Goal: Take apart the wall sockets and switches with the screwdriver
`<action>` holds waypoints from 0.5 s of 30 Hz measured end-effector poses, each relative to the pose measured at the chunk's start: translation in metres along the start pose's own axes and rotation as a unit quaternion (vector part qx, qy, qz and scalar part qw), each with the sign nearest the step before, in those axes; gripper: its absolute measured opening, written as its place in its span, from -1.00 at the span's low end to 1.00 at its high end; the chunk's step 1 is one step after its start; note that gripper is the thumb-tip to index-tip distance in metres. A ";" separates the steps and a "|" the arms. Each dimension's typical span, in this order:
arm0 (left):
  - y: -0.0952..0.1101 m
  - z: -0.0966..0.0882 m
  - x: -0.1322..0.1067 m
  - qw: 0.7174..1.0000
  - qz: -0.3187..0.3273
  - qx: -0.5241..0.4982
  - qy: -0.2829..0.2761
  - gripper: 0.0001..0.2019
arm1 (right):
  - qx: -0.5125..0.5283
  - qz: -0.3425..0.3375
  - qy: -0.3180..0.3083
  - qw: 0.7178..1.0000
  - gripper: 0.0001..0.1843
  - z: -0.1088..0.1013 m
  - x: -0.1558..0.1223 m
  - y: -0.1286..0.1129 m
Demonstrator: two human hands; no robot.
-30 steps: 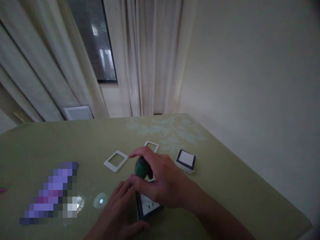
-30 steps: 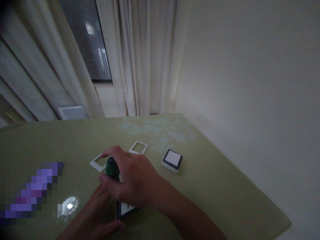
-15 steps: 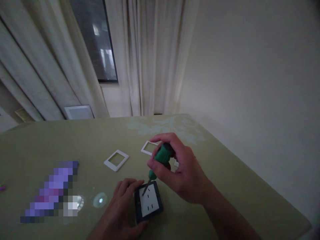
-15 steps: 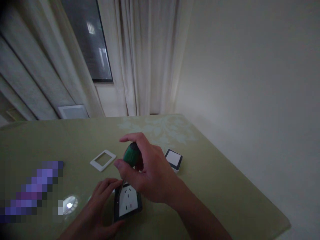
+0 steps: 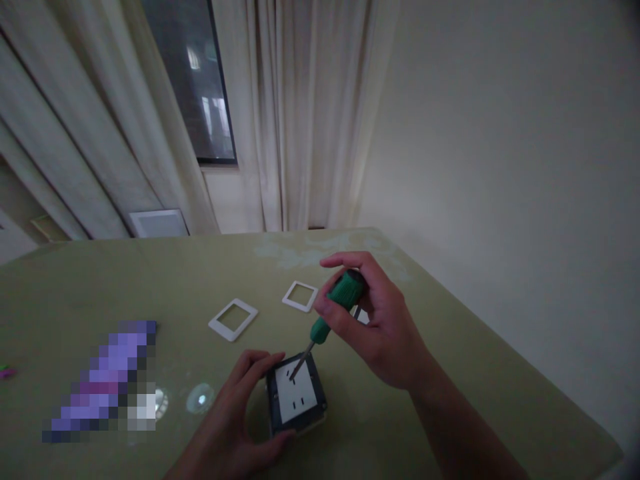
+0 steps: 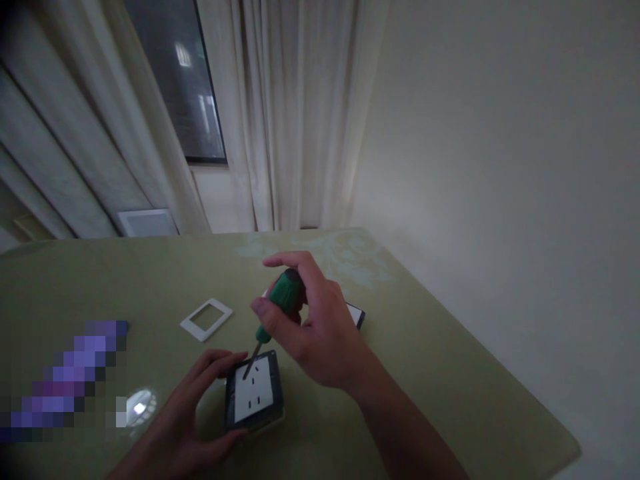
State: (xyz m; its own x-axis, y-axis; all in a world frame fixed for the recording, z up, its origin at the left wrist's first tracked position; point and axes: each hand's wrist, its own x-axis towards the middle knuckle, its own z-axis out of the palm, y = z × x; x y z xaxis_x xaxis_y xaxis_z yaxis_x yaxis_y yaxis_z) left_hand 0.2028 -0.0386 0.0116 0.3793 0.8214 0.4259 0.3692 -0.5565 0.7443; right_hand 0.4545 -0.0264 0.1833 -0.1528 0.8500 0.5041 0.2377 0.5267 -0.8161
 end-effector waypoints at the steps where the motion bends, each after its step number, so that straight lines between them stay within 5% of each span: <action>1: 0.000 0.000 0.000 1.000 -0.005 0.003 0.005 -0.18 | -0.001 -0.001 0.010 1.000 -0.60 -0.002 0.000 0.000; 5: 0.000 -0.005 0.001 0.999 -0.036 0.024 0.034 -0.20 | -0.006 0.002 0.054 0.999 -0.59 -0.016 -0.002 -0.003; 9: 0.000 -0.015 0.006 0.998 -0.040 0.015 0.042 -0.25 | -0.046 0.098 -0.066 0.992 -0.57 -0.026 -0.012 -0.003; 12: -0.003 -0.018 0.007 0.997 -0.050 -0.008 0.057 -0.27 | -0.122 0.186 -0.162 0.962 -0.62 -0.017 -0.025 0.016; 15: -0.007 -0.014 0.005 0.989 -0.087 -0.098 0.069 -0.29 | -0.086 0.298 -0.173 0.935 -0.65 0.000 -0.040 0.046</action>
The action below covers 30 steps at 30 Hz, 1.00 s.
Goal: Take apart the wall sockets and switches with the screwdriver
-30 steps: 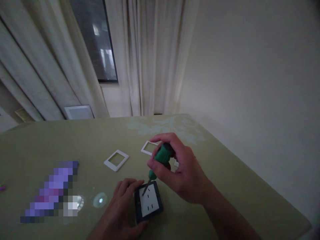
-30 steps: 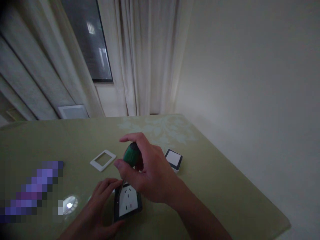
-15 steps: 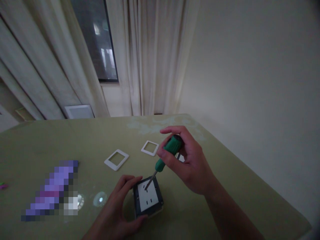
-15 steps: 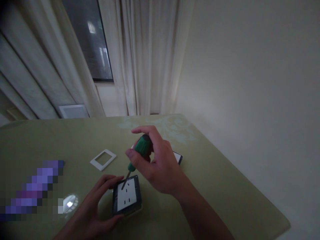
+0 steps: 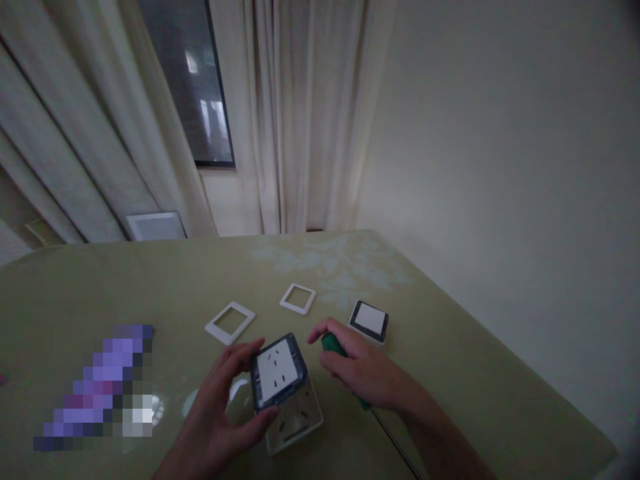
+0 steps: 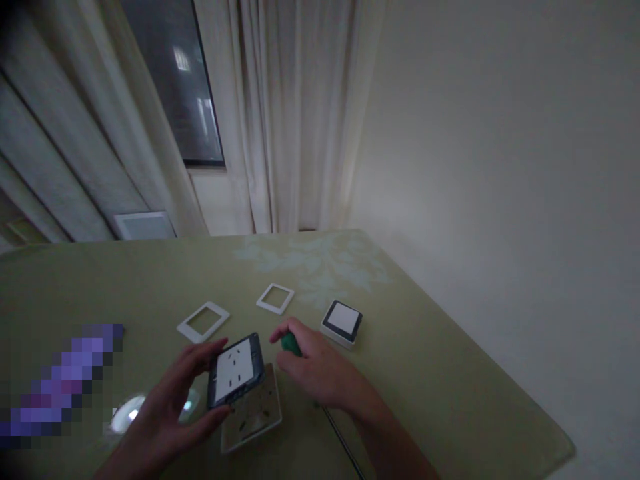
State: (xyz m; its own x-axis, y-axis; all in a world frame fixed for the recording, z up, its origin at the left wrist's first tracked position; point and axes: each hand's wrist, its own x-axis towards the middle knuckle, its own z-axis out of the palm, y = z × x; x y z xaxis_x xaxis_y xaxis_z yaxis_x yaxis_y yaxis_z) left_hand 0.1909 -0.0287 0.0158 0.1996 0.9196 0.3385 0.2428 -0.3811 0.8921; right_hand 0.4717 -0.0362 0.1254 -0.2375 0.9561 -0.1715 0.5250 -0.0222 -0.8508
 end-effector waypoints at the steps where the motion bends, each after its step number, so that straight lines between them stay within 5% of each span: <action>1: -0.002 0.002 -0.001 0.999 -0.021 -0.048 0.001 -0.31 | 0.021 0.018 -0.007 1.000 -0.68 0.006 0.003 0.009; 5: -0.004 0.009 -0.006 0.979 -0.092 -0.182 0.021 -0.31 | -0.019 0.017 0.051 0.998 -0.59 0.018 0.011 0.036; 16: 0.019 0.019 -0.008 0.971 -0.118 -0.194 0.068 -0.24 | -0.176 0.006 0.117 0.977 -0.51 0.046 0.037 0.071; 23: 0.037 0.027 -0.010 0.980 -0.102 -0.158 0.062 -0.27 | -0.216 -0.021 0.164 0.962 -0.55 0.045 0.039 0.068; 26: 0.032 0.023 -0.009 0.974 -0.107 -0.192 0.055 -0.29 | -0.195 -0.101 0.151 0.964 -0.48 0.037 0.029 0.061; 30: 0.023 0.014 -0.006 0.949 -0.142 -0.280 -0.019 -0.34 | -0.053 -0.339 0.113 0.933 -0.37 0.033 0.016 0.054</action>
State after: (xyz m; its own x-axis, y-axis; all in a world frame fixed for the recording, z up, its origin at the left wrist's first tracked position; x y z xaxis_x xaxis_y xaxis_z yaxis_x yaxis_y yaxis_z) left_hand 0.2090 -0.0445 0.0305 0.2389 0.9692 0.0594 -0.2490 0.0020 0.9685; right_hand 0.4695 -0.0314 0.0603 -0.3728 0.7776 0.5063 0.3979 0.6269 -0.6698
